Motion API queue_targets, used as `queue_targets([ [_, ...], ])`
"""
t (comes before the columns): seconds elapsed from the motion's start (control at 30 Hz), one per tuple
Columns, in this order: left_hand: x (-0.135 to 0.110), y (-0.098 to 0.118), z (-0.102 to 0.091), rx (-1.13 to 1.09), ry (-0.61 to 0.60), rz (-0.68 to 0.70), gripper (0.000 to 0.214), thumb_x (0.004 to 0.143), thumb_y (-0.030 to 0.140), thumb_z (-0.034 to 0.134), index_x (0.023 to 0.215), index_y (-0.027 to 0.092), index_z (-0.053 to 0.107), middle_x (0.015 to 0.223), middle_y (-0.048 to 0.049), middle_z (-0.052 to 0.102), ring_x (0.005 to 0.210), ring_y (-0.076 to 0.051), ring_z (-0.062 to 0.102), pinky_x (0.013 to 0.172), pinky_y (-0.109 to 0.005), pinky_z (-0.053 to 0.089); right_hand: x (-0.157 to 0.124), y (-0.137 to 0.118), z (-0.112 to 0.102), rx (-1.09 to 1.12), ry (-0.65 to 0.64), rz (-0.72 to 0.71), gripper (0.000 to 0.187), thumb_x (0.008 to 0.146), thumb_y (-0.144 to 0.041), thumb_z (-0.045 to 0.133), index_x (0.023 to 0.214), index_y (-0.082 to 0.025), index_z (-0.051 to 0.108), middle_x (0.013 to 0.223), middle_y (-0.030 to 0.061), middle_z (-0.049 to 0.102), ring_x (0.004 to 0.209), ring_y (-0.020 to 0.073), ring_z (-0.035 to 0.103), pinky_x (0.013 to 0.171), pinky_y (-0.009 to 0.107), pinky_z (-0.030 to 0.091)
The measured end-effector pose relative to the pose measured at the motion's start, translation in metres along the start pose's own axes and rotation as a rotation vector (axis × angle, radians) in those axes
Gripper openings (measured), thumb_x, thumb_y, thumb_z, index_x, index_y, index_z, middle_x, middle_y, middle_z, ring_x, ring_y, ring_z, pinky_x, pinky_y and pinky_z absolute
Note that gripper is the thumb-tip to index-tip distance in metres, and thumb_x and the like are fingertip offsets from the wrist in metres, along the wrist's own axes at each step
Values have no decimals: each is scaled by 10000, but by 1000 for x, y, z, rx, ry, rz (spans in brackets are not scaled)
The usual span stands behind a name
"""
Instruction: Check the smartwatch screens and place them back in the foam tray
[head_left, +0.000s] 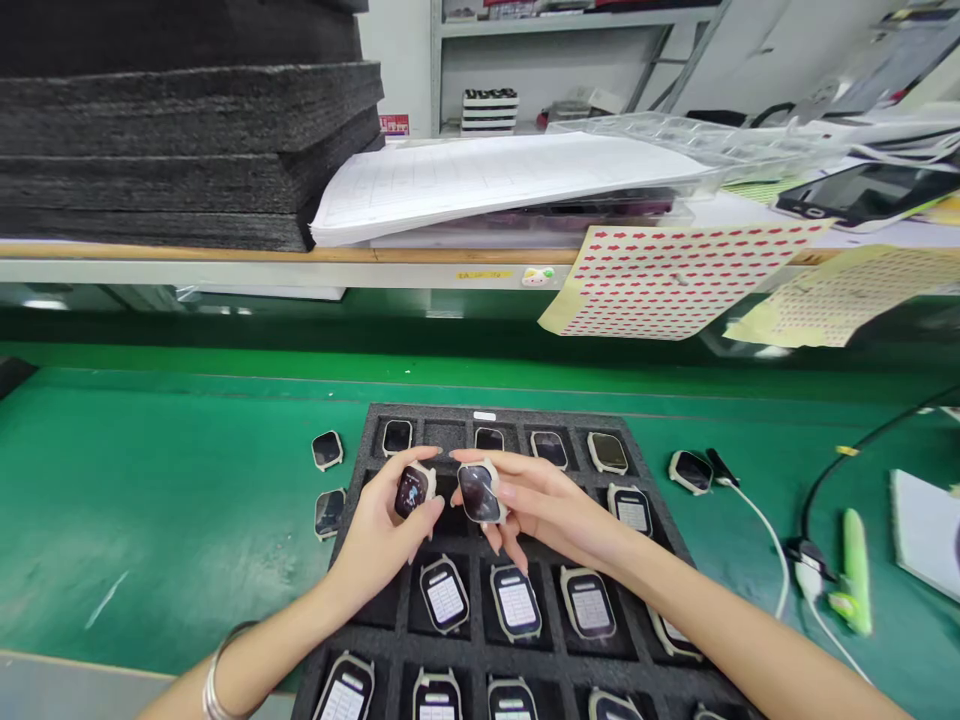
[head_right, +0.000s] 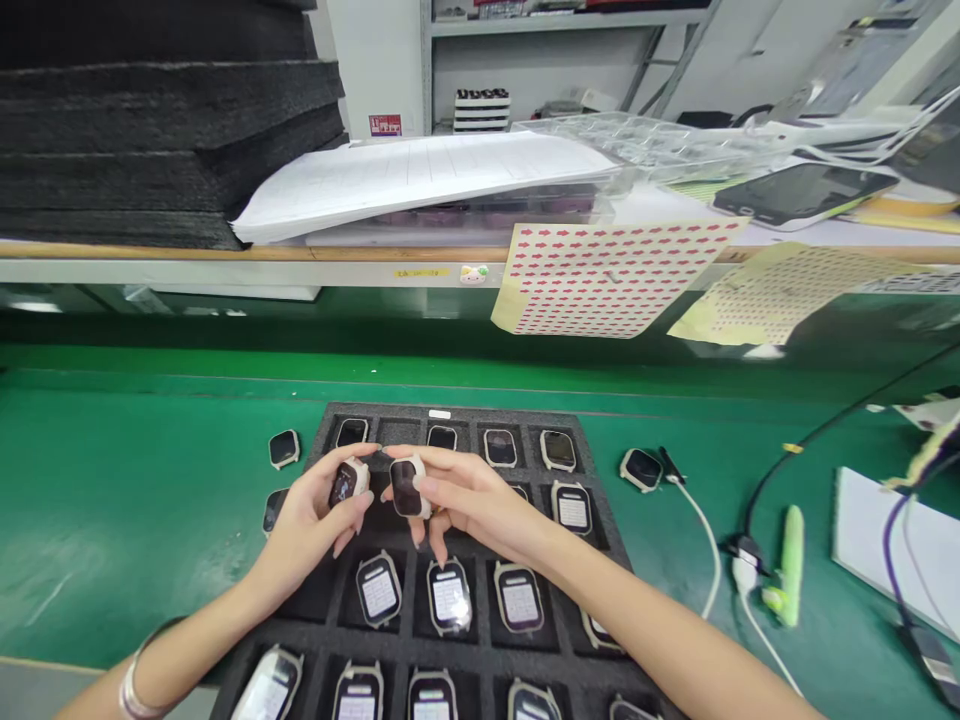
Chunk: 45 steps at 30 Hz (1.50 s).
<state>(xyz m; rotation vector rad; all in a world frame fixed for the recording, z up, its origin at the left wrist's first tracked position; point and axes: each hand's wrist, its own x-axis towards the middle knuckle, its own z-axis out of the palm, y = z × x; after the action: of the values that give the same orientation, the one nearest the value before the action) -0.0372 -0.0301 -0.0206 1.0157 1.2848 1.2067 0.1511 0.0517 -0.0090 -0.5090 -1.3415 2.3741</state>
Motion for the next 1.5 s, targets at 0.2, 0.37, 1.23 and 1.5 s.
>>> queue_targets([
  [0.2,-1,-4,-2,55,-5,31,437,799,191,589,1225,213,495,618,67,477,403,-64,402,376,-177,329,0,3,0,13,-4,-47,420,882,-271,630,1278,-169,535,992,118,631,649,151,652,486,234,555],
  [0.37,0,-9,-2,102,-29,64,454,789,159,572,1233,223,504,621,62,494,391,-70,370,387,-203,301,-2,0,2,-60,24,-62,464,849,-304,673,1274,-163,549,973,109,646,629,156,666,537,277,575],
  [1.23,2,-8,-4,286,-34,183,441,780,103,520,1200,234,482,799,39,534,644,-116,504,608,-224,403,-5,-1,6,-80,103,-50,500,814,-294,703,1273,-152,566,937,101,672,551,146,665,519,276,579],
  [1.5,-1,-7,-3,350,16,274,441,750,88,528,1170,221,505,817,31,563,696,-137,536,688,-246,435,-5,0,7,-95,113,-36,534,803,-313,714,1285,-148,555,935,96,672,555,141,658,533,276,577],
])
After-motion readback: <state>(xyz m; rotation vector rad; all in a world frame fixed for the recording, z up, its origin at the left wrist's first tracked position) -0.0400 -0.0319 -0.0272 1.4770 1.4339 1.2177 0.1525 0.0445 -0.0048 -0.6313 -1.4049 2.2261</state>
